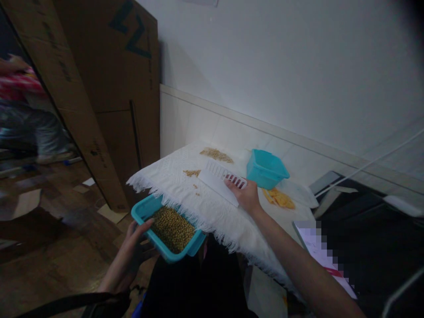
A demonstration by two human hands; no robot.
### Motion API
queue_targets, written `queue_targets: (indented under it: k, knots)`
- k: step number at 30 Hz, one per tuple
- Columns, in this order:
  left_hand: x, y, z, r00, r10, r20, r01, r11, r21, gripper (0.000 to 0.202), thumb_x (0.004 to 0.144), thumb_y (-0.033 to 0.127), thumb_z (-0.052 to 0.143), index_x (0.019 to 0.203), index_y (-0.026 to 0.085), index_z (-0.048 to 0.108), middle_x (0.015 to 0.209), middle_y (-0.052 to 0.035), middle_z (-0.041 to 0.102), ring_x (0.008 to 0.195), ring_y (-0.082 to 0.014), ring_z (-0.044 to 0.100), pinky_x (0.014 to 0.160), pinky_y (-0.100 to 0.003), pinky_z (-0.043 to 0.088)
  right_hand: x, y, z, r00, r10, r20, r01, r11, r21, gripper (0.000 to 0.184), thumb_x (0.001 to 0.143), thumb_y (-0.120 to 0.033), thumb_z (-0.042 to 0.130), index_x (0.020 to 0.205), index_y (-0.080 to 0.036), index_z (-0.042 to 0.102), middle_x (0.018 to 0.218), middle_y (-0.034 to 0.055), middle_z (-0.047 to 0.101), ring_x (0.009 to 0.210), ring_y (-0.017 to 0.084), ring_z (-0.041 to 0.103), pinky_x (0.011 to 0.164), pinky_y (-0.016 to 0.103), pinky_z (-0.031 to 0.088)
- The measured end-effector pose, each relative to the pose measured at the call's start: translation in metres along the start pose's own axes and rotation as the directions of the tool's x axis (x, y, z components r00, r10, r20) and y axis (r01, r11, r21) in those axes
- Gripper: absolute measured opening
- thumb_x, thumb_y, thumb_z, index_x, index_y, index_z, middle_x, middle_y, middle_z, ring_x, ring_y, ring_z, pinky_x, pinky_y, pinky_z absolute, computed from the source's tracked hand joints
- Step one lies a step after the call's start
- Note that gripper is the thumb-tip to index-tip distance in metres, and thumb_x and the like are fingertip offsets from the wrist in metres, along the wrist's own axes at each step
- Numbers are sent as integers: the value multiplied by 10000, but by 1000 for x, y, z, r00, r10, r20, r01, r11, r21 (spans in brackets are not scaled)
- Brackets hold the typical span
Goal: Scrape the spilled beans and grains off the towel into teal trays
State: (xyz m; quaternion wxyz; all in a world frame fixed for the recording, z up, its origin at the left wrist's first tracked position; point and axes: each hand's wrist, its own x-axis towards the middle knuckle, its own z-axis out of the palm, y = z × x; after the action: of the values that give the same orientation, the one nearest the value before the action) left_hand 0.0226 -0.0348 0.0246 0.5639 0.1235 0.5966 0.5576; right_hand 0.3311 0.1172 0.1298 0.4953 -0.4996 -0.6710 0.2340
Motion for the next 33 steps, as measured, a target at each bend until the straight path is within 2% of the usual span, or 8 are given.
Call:
queue_targets:
  k: [4,8,12,17,20,24,28,33]
  knots:
    - [-1,-1,2,1000,10,6,-10,1000,-8,694,865,512,913,1468,338,615,1090,-75,729,764,-257,779,693,-423,683,-7,-9,15,998,-44,40,43,999,23,438,835,-615,785,718,-193,797,610,10,682,594,173,568,576,281,471]
    - [-1,-2,1,999,19,27,-19,1000,7,768,841,566,920,1505,348,603,1071,-65,725,786,-265,788,677,-392,660,-15,-15,24,995,-66,79,64,998,20,415,865,-565,759,852,-169,882,647,16,724,600,180,592,595,286,487]
    - [-3,-1,3,1000,19,11,-19,1000,12,720,856,540,915,1478,339,613,1080,-66,727,742,-247,778,659,-383,656,-23,-20,24,990,-92,107,91,996,14,393,886,-541,750,794,-175,861,605,-1,671,575,165,554,572,276,450]
    - [-5,0,4,1000,17,21,-17,1000,13,728,906,511,883,1542,340,572,1128,-82,734,803,-272,810,694,-402,682,-32,-27,23,985,-94,143,91,995,27,385,903,-538,752,774,-189,852,607,-1,671,576,170,564,575,280,471]
    - [-7,0,5,1000,20,7,-20,1000,6,716,913,500,879,1542,338,579,1156,-88,736,798,-267,808,681,-403,679,-34,-29,17,991,-86,107,83,996,27,379,889,-544,769,824,-187,879,647,20,727,606,193,617,592,291,507]
    - [-11,2,8,1000,27,9,-27,1000,2,689,918,488,877,1526,337,589,1113,-84,746,778,-259,793,650,-384,668,-38,-30,5,997,-71,31,71,997,19,364,875,-536,777,823,-192,883,656,42,767,595,209,638,555,292,495]
    - [-13,2,11,1000,14,-2,-14,1000,11,705,921,491,874,1543,334,583,1157,-99,754,769,-251,792,653,-382,667,-48,-31,0,998,-59,24,59,998,9,366,880,-533,773,801,-189,872,641,45,767,582,205,636,542,285,484]
    - [-14,2,13,1000,30,5,-30,999,12,691,911,486,881,1510,318,581,1184,-108,750,752,-251,791,659,-403,670,-58,-36,4,998,-55,23,55,998,2,361,893,-524,782,750,-198,843,604,34,734,561,197,619,534,284,471]
